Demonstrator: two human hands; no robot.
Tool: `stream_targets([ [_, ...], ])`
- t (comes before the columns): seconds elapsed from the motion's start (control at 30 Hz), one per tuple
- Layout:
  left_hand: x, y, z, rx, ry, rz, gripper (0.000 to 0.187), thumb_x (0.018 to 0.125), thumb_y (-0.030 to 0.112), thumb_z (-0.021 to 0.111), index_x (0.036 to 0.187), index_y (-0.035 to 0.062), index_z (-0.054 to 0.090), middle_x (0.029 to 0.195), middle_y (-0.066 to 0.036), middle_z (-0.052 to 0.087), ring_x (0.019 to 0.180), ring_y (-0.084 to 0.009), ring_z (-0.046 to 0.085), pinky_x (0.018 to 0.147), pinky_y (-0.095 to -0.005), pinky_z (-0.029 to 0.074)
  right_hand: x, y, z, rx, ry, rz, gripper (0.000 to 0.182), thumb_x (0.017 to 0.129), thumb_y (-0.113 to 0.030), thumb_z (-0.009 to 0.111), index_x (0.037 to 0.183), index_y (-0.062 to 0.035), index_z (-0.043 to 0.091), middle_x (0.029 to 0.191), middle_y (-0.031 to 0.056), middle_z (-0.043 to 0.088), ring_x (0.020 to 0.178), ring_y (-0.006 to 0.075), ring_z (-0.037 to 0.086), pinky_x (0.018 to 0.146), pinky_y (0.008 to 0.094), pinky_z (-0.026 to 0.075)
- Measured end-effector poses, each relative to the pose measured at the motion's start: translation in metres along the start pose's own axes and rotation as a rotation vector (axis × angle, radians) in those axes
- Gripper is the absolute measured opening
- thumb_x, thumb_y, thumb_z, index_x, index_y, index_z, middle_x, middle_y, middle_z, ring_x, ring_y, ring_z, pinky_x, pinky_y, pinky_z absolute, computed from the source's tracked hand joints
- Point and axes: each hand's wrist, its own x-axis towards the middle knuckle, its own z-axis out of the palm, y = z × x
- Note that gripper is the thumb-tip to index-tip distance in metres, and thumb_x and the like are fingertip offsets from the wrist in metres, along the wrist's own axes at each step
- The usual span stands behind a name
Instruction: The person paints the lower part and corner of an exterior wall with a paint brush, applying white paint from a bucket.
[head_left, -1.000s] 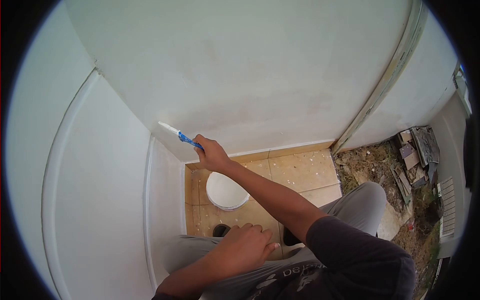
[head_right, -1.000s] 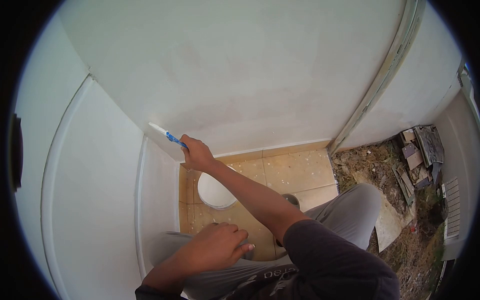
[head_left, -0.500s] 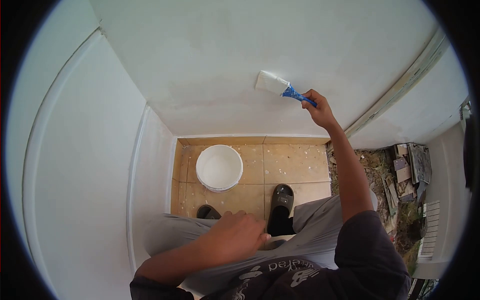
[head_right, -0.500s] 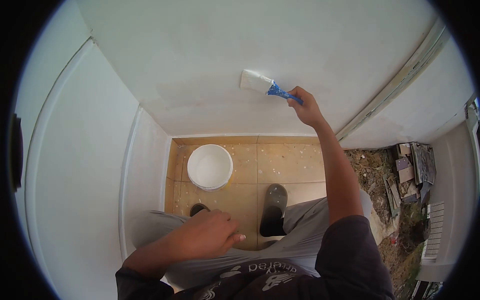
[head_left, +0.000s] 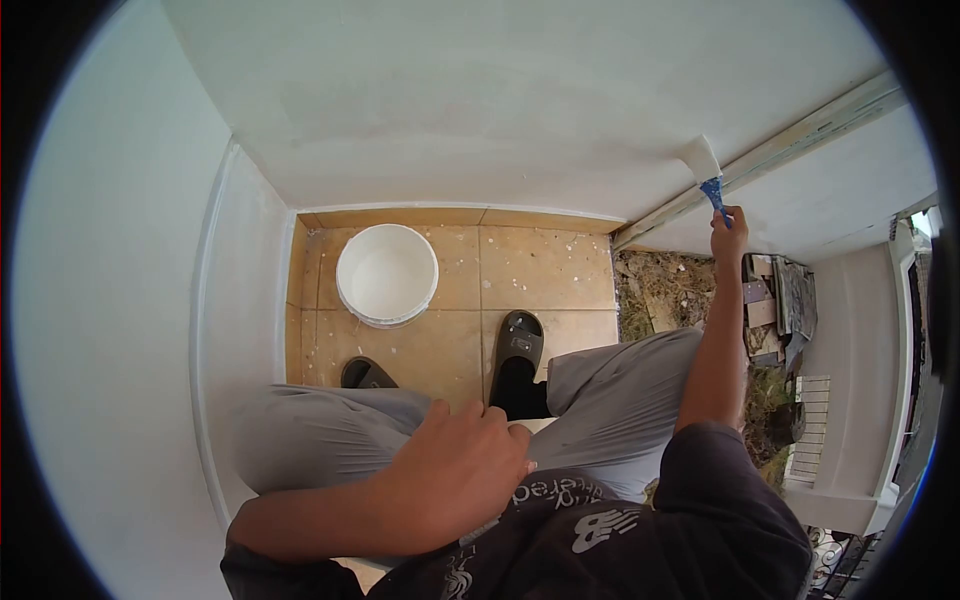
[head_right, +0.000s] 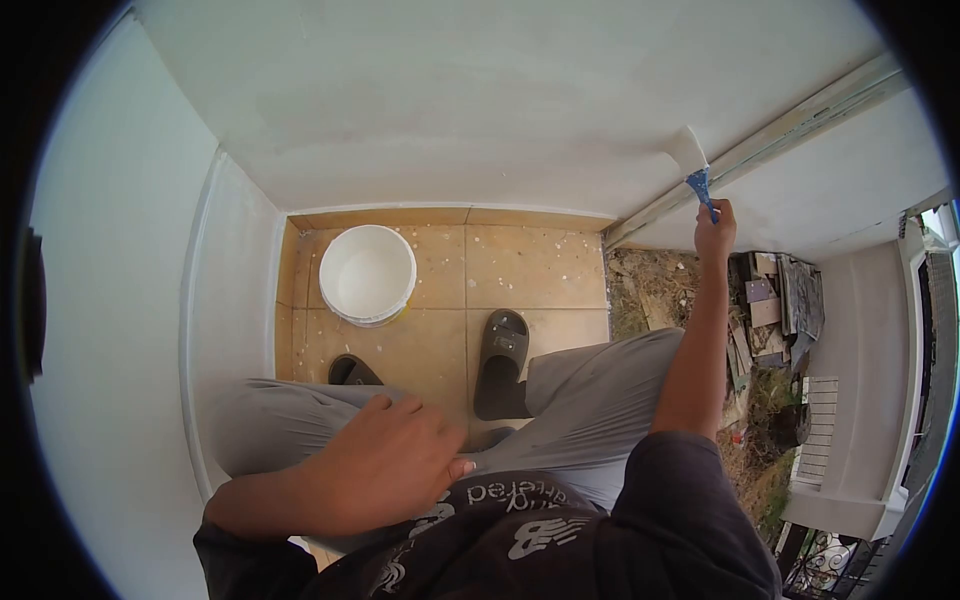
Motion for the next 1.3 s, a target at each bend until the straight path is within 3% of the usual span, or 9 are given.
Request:
stream_targets([
  [0.17, -0.008, -0.001, -0.007, -0.006, -0.012, 0.025, 0.039, 0.1, 0.037, 0.047, 0.087, 0.003, 0.063, 0.087, -0.015, 0.062, 0.09, -0.031, 0.061, 0.082, -0.0432, 0.046, -0.001, 0.002, 0.012, -0.201, 0.249, 0.163, 0.014, 0.085, -0.012, 0.062, 0.093, -0.0017, 0.057, 0.083, 0.0213, 0.064, 0.078, 0.0393, 0.061, 0.072, 0.0461, 0.047],
  [0.33, -0.001, 0.0, -0.012, -0.01, -0.003, 0.025, 0.038, 0.099, 0.037, 0.048, 0.088, 0.0032, 0.062, 0.087, -0.015, 0.062, 0.089, -0.0325, 0.061, 0.082, -0.0441, 0.047, -0.079, -0.138, 0.111, 0.129, 0.225, 0.099, 0.012, 0.091, -0.005, 0.055, 0.096, -0.0008, 0.045, 0.079, 0.0227, 0.059, 0.075, 0.0431, 0.059, 0.071, 0.0488, 0.044],
  [0.43, 0.004, 0.006, -0.013, 0.023, -0.015, 0.022, 0.037, 0.098, 0.037, 0.05, 0.088, 0.0034, 0.062, 0.087, -0.014, 0.062, 0.087, -0.0327, 0.061, 0.082, -0.0445, 0.047, -0.148, -0.229, 0.15, 0.305, -0.043, 0.103, 0.013, 0.091, -0.001, 0.053, 0.096, -0.0015, 0.041, 0.075, 0.0253, 0.055, 0.073, 0.0489, 0.056, 0.065, 0.0527, 0.041],
  [0.57, 0.009, 0.008, -0.012, 0.003, 0.004, 0.003, 0.034, 0.096, 0.036, 0.055, 0.088, 0.0037, 0.062, 0.084, -0.014, 0.062, 0.084, -0.0327, 0.062, 0.079, -0.0443, 0.048, -0.2, -0.274, 0.166, 0.39, -0.428, -0.249, 0.012, 0.09, -0.003, 0.054, 0.096, -0.0022, 0.044, 0.082, 0.0241, 0.057, 0.082, 0.0463, 0.057, 0.067, 0.0545, 0.042],
  [0.67, 0.01, -0.002, -0.002, 0.038, 0.056, -0.012, 0.031, 0.094, 0.034, 0.058, 0.087, 0.0037, 0.062, 0.081, -0.014, 0.061, 0.082, -0.0332, 0.061, 0.074, -0.0443, 0.049, -0.178, -0.276, 0.157, 0.453, -0.522, -0.321, 0.012, 0.091, -0.005, 0.056, 0.097, -0.0026, 0.046, 0.08, 0.0224, 0.059, 0.079, 0.0438, 0.059, 0.066, 0.052, 0.043],
  [0.73, 0.007, -0.005, 0.0, 0.026, 0.071, -0.013, 0.031, 0.094, 0.033, 0.058, 0.086, 0.0034, 0.062, 0.08, -0.014, 0.061, 0.081, -0.0335, 0.061, 0.072, -0.0447, 0.049, -0.148, -0.252, 0.148, 0.49, -0.431, -0.231, 0.012, 0.092, -0.005, 0.058, 0.102, -0.0011, 0.052, 0.068, 0.0186, 0.056, 0.06, 0.0348, 0.052, 0.059, 0.0405, 0.041],
  [0.77, 0.006, -0.006, -0.001, 0.019, 0.083, -0.016, 0.031, 0.094, 0.033, 0.059, 0.086, 0.0033, 0.062, 0.079, -0.015, 0.061, 0.08, -0.0336, 0.061, 0.072, -0.0449, 0.049, -0.128, -0.234, 0.135, 0.406, -0.454, -0.214, 0.012, 0.09, -0.007, 0.059, 0.1, -0.0045, 0.052, 0.073, 0.0192, 0.061, 0.069, 0.0417, 0.058, 0.063, 0.0465, 0.043],
  [1.03, 0.002, -0.006, -0.014, -0.016, 0.034, -0.062, 0.031, 0.094, 0.033, 0.059, 0.085, 0.0032, 0.062, 0.08, -0.015, 0.061, 0.08, -0.0333, 0.06, 0.071, -0.0453, 0.048, -0.039, -0.069, 0.049, 0.154, -0.155, -0.102, 0.013, 0.087, -0.007, 0.064, 0.098, -0.0015, 0.059, 0.069, 0.0124, 0.058, 0.063, 0.0235, 0.056, 0.062, 0.0363, 0.044],
  [1.3, 0.001, -0.002, -0.006, 0.002, -0.015, -0.023, 0.035, 0.098, 0.034, 0.051, 0.09, 0.0024, 0.064, 0.085, -0.014, 0.064, 0.086, -0.0331, 0.063, 0.077, -0.0467, 0.048, -0.033, -0.037, 0.033, -0.103, 0.144, 0.217, 0.014, 0.087, -0.014, 0.062, 0.095, -0.0033, 0.059, 0.082, 0.0207, 0.065, 0.081, 0.0401, 0.064, 0.072, 0.0478, 0.048],
])
